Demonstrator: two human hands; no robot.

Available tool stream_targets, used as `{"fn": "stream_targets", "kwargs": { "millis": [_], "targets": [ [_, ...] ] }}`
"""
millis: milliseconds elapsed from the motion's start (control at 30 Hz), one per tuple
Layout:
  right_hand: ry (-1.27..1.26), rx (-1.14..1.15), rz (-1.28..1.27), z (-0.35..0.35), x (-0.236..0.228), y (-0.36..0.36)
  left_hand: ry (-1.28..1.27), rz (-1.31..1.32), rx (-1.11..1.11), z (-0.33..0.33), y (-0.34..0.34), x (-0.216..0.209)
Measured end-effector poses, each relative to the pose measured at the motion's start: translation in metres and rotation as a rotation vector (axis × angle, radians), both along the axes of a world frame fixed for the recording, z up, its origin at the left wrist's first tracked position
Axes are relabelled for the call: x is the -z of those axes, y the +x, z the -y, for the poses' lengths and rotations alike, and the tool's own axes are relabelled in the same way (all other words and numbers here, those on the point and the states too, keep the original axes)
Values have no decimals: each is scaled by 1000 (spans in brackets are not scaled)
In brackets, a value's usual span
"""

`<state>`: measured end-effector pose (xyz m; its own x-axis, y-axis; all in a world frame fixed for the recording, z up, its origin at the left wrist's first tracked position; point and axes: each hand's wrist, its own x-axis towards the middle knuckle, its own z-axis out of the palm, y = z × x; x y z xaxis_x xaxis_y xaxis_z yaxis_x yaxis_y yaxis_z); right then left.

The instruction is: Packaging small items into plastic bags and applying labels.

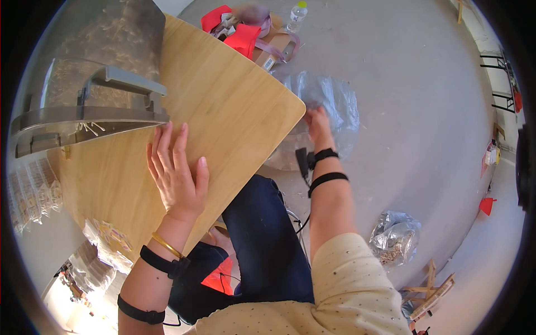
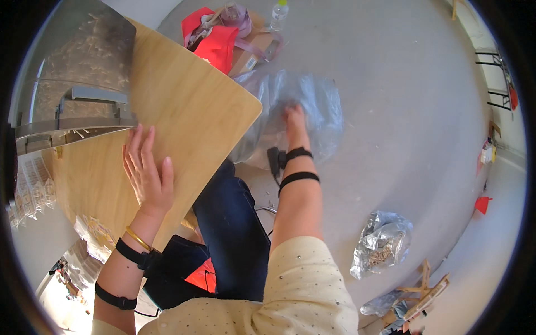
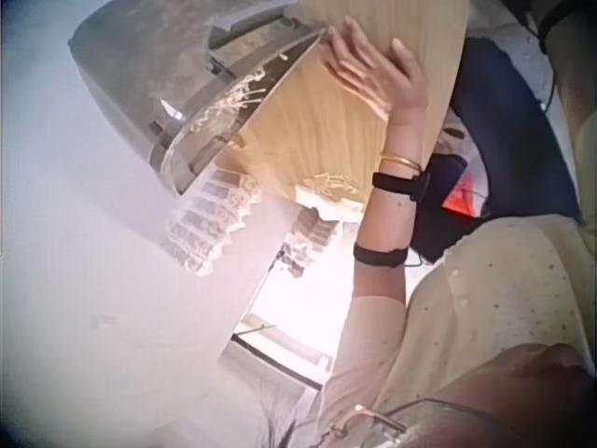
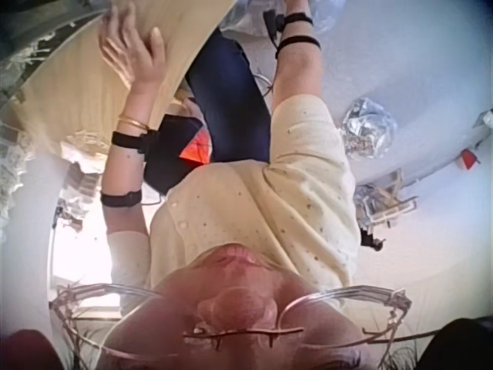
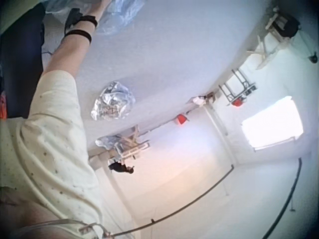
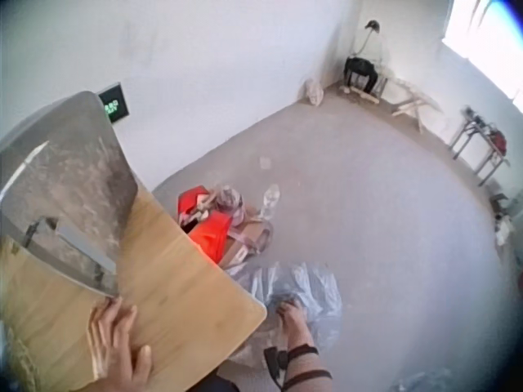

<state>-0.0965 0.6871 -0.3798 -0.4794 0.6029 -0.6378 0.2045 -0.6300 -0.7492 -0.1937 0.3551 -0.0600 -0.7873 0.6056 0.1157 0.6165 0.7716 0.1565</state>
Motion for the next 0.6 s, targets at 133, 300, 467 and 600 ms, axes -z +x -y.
{"fn": "stream_targets", "kwargs": {
  "millis": [133, 300, 467, 600],
  "targets": [
    [202, -196, -276, -66, -53, -79, -17, -14, -5, 7, -1, -3],
    [45, -32, -704, -79, -131, -138, -45, -19, -13, 12, -2, -3],
    [859, -662, 477, -90, -71, -96, -2, -6, 16, 2, -2, -1],
    [1588, -1265, 741, -13, -42, -53, -20, -15, 10, 6, -3, -2]
  ]
}}
